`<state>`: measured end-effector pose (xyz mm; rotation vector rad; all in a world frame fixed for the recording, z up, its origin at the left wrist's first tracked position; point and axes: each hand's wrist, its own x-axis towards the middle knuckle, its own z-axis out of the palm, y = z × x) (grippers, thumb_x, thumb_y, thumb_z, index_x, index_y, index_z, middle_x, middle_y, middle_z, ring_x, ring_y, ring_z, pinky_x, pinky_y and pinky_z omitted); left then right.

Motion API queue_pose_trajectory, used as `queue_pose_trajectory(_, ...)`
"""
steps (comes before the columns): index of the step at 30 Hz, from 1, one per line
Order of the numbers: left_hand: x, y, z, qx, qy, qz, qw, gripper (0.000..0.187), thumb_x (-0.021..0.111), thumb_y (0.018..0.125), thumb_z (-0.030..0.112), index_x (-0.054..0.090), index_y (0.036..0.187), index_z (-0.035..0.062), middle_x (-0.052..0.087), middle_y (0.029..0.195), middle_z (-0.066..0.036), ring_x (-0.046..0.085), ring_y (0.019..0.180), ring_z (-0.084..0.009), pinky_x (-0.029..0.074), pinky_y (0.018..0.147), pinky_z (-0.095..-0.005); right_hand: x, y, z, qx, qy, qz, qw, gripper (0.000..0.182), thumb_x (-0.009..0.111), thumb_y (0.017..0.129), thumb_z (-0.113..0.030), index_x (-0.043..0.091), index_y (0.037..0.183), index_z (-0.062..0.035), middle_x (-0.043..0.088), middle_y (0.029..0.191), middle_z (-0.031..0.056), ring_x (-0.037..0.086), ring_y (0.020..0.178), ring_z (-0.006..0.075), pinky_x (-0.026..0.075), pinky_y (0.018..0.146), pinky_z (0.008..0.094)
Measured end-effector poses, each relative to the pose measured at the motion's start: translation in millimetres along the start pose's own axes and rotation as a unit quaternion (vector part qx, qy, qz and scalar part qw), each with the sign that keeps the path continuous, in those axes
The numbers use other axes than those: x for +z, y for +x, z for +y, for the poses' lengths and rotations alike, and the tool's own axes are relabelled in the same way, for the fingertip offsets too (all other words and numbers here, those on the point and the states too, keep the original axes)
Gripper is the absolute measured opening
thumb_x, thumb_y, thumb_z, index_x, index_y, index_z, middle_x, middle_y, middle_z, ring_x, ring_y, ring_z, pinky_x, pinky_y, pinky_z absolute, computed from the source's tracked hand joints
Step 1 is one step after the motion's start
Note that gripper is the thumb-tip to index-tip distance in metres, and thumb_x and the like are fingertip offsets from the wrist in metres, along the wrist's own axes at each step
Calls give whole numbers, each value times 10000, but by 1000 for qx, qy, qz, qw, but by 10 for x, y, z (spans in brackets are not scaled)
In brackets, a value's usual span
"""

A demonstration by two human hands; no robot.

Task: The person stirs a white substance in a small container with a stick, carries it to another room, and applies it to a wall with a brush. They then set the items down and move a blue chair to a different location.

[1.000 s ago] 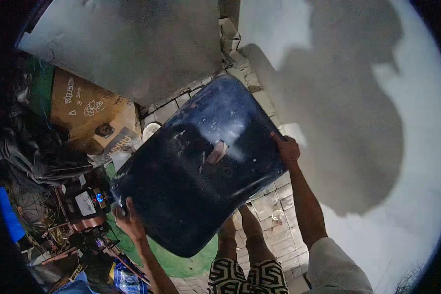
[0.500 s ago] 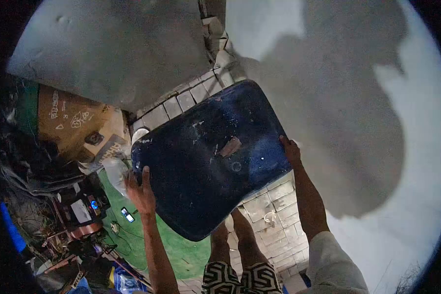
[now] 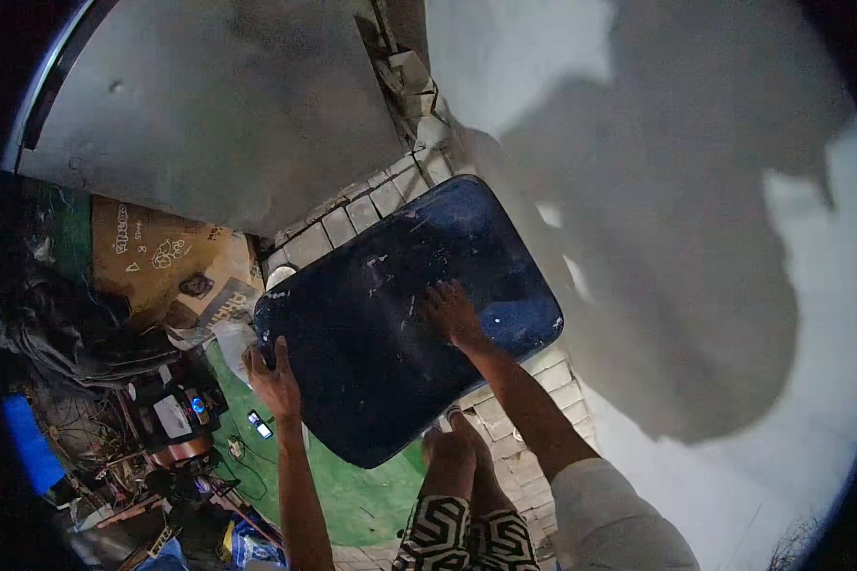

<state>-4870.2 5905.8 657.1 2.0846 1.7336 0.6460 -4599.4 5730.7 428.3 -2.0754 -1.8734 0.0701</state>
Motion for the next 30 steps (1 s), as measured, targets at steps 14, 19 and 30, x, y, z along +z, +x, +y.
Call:
queue_pose_trajectory(14, -58, -9, -57, -83, 39, -82, 992, 726, 587, 949, 510, 516, 1350, -92, 413, 1455, -349, 316, 1401, -497, 223, 1179, -541, -1528, -528, 336, 434, 214, -25, 875, 375, 534, 979, -293, 556, 1189, 17, 663, 1035, 275, 653, 953, 451, 516, 843, 480)
queue_pose_trajectory(19, -45, -16, -80, -129, 106, -72, 983, 789, 584, 934, 558, 477, 1384, -82, 354, 1501, -328, 321, 1409, -478, 294, 1150, -546, -1779, -484, 383, 438, 168, 151, 870, 430, 452, 1029, -364, 466, 1241, 11, 617, 1088, 291, 623, 959, 497, 492, 838, 535)
queue_pose_trajectory(30, 310, 261, -138, -150, -168, -76, 971, 722, 618, 990, 235, 186, 1545, 72, 255, 1562, -199, 336, 1396, -334, 328, 1137, -468, -4991, 1845, 179, 411, 265, 33, 872, 484, 688, 919, -411, 600, 1155, 2, 683, 1042, 231, 696, 942, 304, 542, 837, 423)
